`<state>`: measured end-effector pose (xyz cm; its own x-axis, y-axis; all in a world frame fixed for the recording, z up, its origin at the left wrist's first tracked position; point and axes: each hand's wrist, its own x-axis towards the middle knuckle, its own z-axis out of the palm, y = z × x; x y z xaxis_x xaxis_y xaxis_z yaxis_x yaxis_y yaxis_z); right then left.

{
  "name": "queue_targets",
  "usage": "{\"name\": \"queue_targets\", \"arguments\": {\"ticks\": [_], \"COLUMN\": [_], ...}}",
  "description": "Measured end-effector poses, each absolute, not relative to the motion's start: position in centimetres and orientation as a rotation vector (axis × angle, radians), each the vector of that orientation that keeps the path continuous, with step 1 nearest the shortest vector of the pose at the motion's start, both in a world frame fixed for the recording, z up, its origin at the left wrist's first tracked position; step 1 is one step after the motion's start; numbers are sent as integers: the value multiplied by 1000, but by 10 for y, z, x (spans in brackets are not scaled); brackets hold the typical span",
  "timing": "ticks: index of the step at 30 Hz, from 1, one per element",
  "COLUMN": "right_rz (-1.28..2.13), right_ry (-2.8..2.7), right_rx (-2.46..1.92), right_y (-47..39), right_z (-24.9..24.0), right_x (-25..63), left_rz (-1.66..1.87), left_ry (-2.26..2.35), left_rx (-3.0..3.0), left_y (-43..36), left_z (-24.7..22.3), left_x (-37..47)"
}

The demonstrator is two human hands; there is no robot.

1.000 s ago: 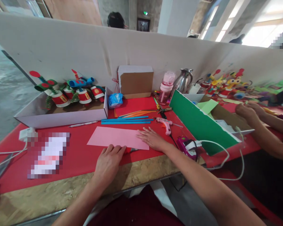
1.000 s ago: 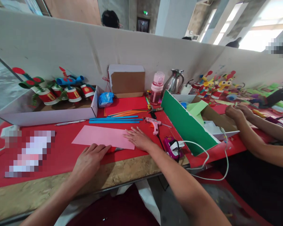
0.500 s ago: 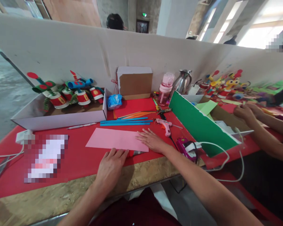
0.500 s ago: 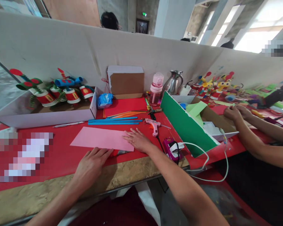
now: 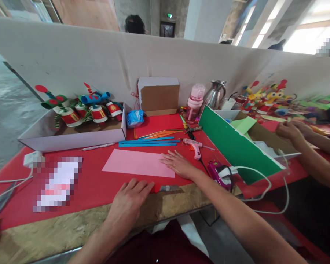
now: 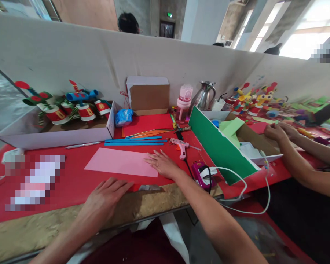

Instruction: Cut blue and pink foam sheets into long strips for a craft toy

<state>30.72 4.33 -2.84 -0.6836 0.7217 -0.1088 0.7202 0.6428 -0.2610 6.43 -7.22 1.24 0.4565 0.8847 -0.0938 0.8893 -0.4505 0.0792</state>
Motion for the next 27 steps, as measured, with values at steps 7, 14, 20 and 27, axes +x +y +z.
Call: {"name": "queue_targets", "arguments": {"ticks": [7, 14, 20, 27], "right_rz": [470, 463, 476, 410], "right_ry": [-2788, -2579, -2509, -2615], "right_rx": [-1227, -1161, -1200, -1257], "right_y": [43, -4, -32, -23], "right_z": [-25, -18, -27, -30], "right_x": [307, 290, 295, 283], "left_rz": [175, 307, 112, -67], "left_ry": [2195, 2432, 2059, 2154], "left_rx": [2442, 2277, 2342, 2476], "left_y": [7, 58, 54, 72], "left_z": [57, 92, 52, 24], "left_x": [-21, -51, -40, 2]}}
